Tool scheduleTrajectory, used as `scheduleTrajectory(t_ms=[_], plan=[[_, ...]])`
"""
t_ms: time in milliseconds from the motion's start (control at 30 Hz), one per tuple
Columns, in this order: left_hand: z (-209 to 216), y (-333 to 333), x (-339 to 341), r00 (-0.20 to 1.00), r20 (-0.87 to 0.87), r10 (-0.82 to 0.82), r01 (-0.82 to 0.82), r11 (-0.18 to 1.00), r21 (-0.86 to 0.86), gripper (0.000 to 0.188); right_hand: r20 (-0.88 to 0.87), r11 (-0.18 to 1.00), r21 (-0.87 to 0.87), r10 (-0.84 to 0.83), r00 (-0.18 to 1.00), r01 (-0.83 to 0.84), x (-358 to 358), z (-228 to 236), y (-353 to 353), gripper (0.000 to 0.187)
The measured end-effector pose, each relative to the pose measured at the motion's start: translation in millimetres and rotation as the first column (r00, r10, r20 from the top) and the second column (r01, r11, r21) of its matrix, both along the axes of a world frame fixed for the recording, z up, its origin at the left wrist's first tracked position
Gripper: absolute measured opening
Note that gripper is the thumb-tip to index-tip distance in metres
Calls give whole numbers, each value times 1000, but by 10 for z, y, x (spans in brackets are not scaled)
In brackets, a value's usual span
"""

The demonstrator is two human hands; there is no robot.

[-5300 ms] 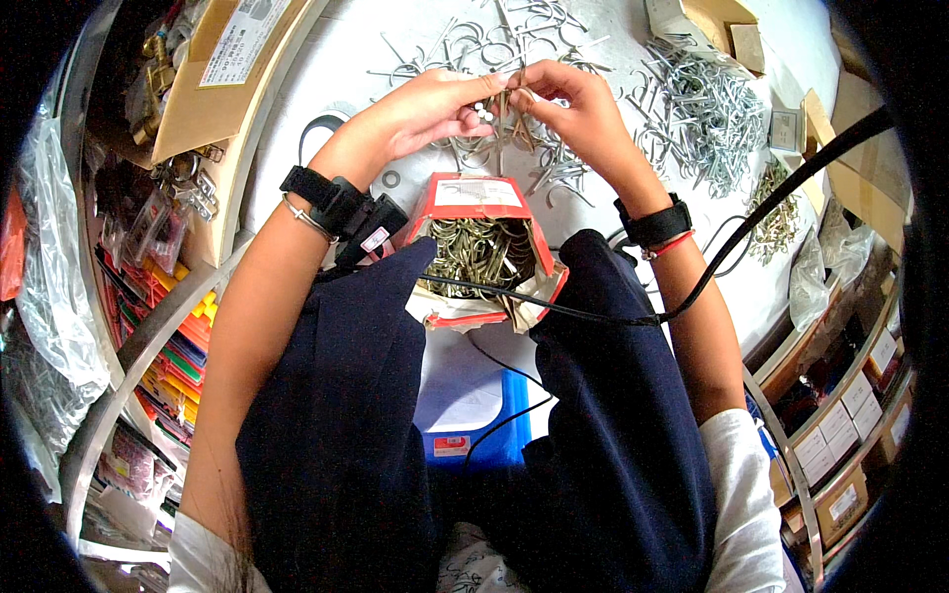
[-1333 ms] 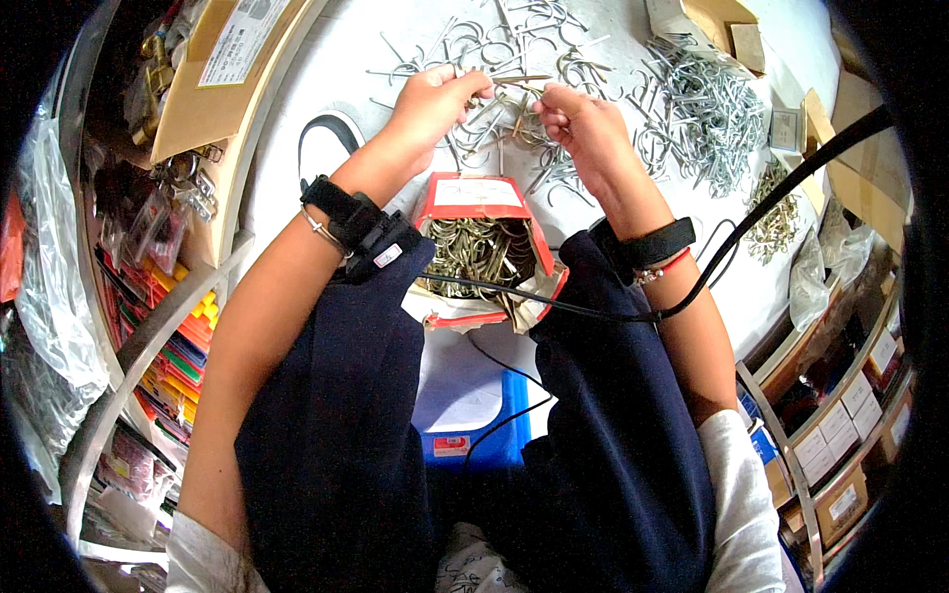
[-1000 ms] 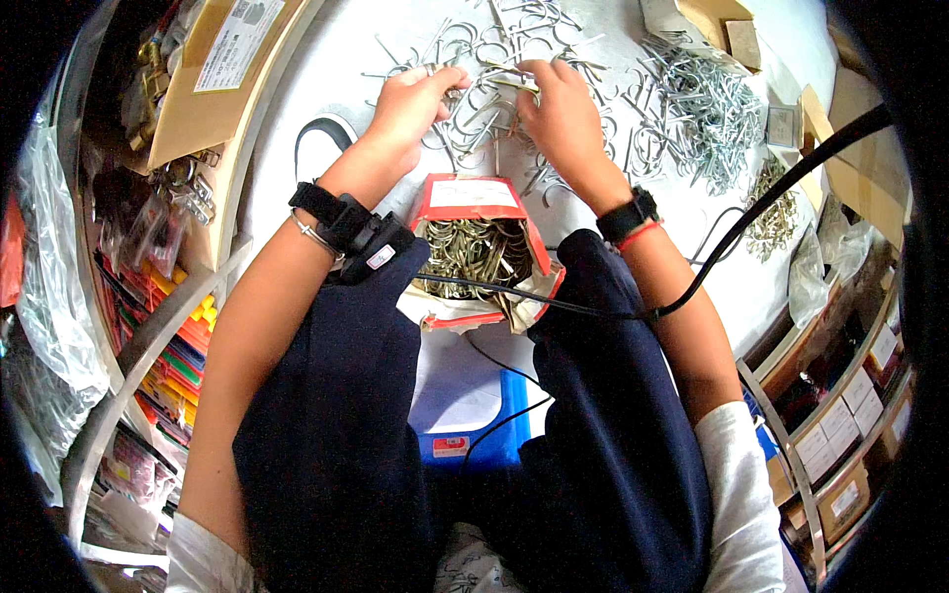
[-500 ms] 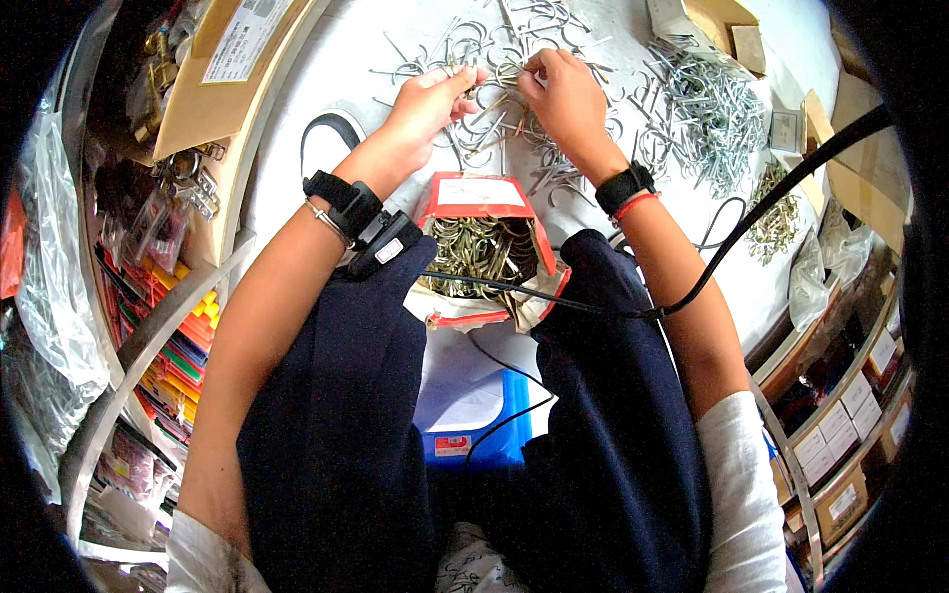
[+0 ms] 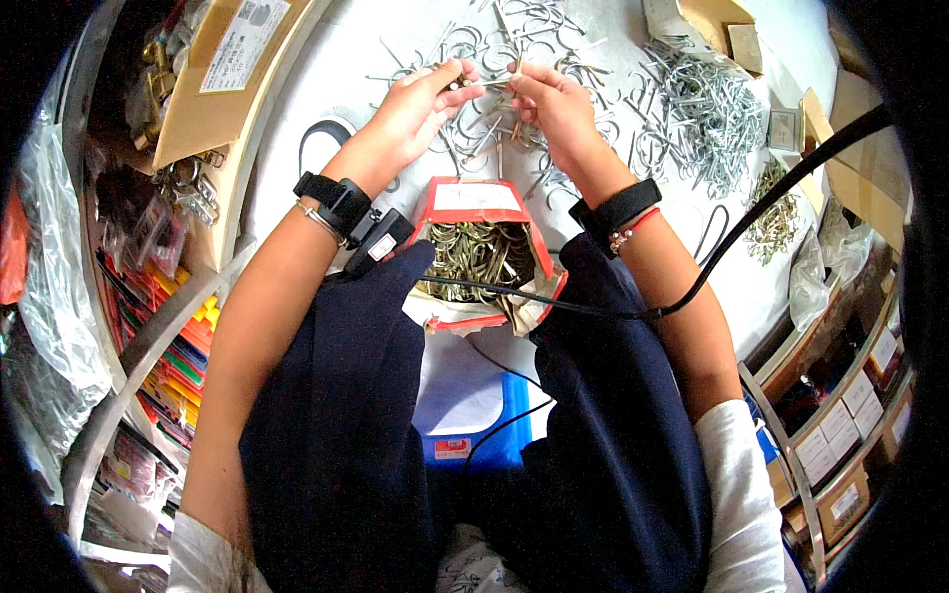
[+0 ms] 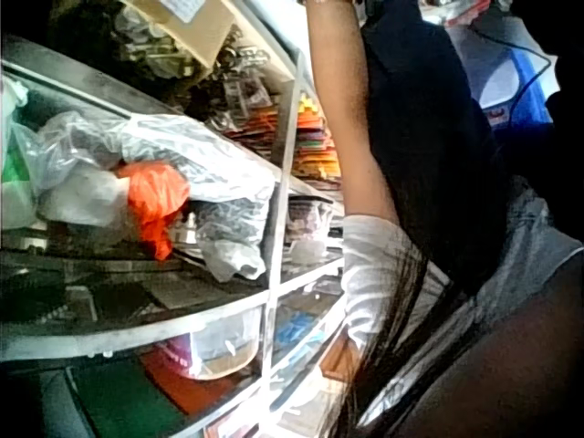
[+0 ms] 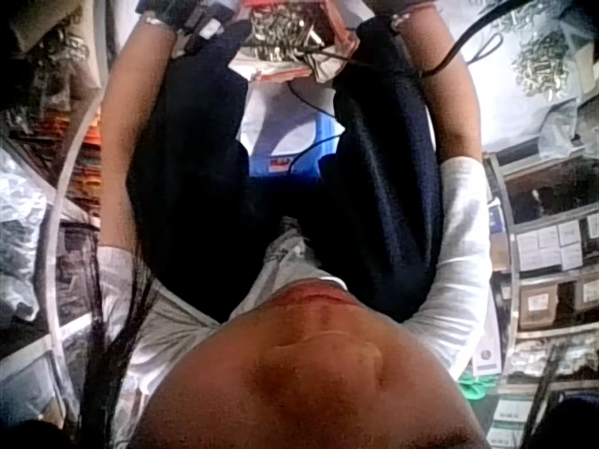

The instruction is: The person sorts metal hooks on a table, picking them up and placing them into a red box. They handle the hooks by hand, separating them from a larger pile and organizing them into the container.

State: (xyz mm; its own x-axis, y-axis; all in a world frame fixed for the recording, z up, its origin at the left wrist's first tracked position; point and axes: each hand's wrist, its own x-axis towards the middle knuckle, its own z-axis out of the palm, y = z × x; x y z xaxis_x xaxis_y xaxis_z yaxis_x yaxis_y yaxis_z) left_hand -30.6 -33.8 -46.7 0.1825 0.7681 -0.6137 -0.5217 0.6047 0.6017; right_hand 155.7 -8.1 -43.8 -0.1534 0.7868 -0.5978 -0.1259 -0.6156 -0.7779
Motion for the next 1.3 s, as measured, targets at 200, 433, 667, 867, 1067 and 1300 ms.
scheduleTrajectory(t_ms=[200, 433, 667, 867, 1067, 1300], plan=[[0, 86, 5, 994, 91, 56, -47, 994, -101, 22, 285, 898, 365, 142, 948, -244, -63, -220, -54, 13], [12, 111, -19, 993, 113, -21, 32, 994, -100, 26, 569, 812, 404, 137, 811, -421, -202, 17, -63, 14], [11, 225, -15, 996, 81, -29, 41, 988, -151, 20, 717, 654, 449, 144, 682, -610, -193, 6, 47, 12], [-27, 286, -27, 993, 110, 31, -11, 984, -176, 19, 644, 694, 436, 205, 737, -574, -265, -122, 81, 19], [-86, 297, -104, 989, 149, -19, 44, 984, -172, 26, 581, 666, 444, 295, 758, -599, -224, -203, 157, 26], [-2, 359, -170, 988, 145, -59, 99, 954, -283, 28, 670, 520, 486, 294, 682, -702, -165, -213, 203, 34]])
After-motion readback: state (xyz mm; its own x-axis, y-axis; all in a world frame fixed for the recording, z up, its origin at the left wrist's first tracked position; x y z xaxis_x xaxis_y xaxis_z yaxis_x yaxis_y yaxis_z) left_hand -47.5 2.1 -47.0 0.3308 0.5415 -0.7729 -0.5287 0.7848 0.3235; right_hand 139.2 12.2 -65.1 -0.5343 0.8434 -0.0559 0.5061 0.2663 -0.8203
